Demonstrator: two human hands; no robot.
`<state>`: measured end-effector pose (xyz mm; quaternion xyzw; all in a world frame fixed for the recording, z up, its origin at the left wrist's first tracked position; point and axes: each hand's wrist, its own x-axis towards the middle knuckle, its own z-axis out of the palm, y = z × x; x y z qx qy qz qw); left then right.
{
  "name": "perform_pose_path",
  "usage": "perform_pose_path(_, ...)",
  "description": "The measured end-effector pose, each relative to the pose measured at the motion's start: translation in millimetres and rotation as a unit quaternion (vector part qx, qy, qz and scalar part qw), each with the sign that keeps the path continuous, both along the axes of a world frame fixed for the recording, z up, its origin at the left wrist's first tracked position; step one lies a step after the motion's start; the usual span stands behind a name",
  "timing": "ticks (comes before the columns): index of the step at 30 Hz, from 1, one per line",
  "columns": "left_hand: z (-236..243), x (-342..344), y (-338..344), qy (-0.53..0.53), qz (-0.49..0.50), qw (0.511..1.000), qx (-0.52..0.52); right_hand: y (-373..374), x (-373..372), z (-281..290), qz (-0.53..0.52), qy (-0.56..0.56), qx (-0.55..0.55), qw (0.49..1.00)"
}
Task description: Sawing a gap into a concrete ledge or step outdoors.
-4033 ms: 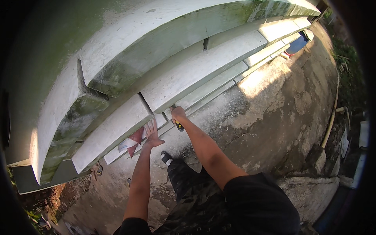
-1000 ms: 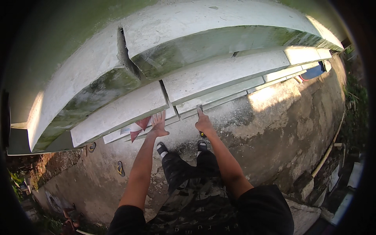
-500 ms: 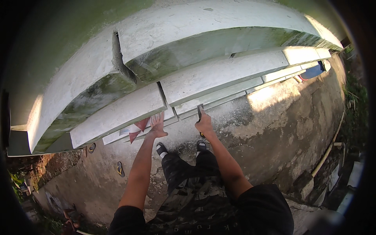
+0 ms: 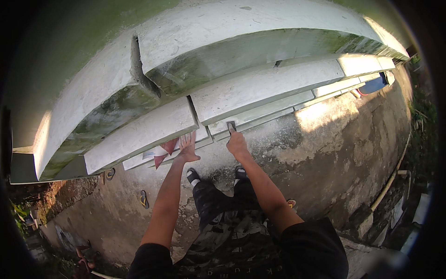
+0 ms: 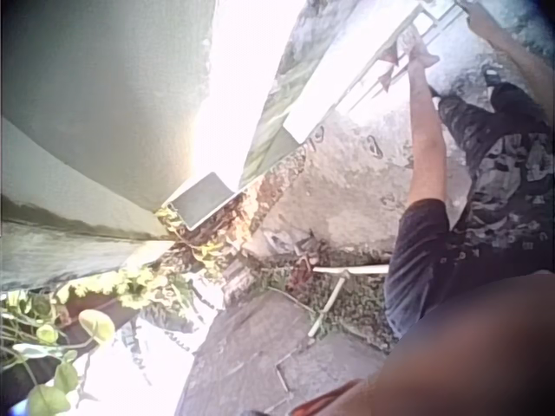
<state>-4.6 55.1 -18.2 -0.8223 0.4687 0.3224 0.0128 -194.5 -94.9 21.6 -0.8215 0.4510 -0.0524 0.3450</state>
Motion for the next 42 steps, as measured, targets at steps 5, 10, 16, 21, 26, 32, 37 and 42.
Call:
perform_pose_path(5, -2, 1, 2, 0.0, 0.004, 1.0, 0.007, 0, 20, 4, 0.001, 0.065, -0.014, 0.998)
perform_pose_path(10, -2, 0, 0, 0.005, -0.002, 1.0, -0.011, -6, 23, -15, -0.002, 0.083, -0.086, 0.993)
perform_pose_path(16, -13, 2, 4, -0.03, -0.021, 0.999, -0.036, -12, 22, -14, 0.021, 0.111, -0.044, 0.993)
perform_pose_path(21, -14, 2, 3, -0.018, -0.01, 1.0, -0.019, -8, 24, -18, 0.011, 0.101, -0.068, 0.993)
perform_pose_path(26, -12, 4, 5, -0.016, -0.011, 0.999, -0.031, -12, 14, -22, 0.054, 0.11, -0.083, 0.989)
perform_pose_path(32, -3, 1, 1, -0.012, -0.01, 1.0, -0.025, -15, 27, -11, 0.011, 0.118, -0.053, 0.992)
perform_pose_path(37, -5, 1, 5, -0.017, -0.01, 1.0, -0.016, -7, 17, 2, 0.046, 0.127, -0.034, 0.99)
perform_pose_path(42, -4, 1, 2, -0.01, -0.015, 1.0, -0.023, -12, 15, 0, 0.05, 0.104, 0.004, 0.993)
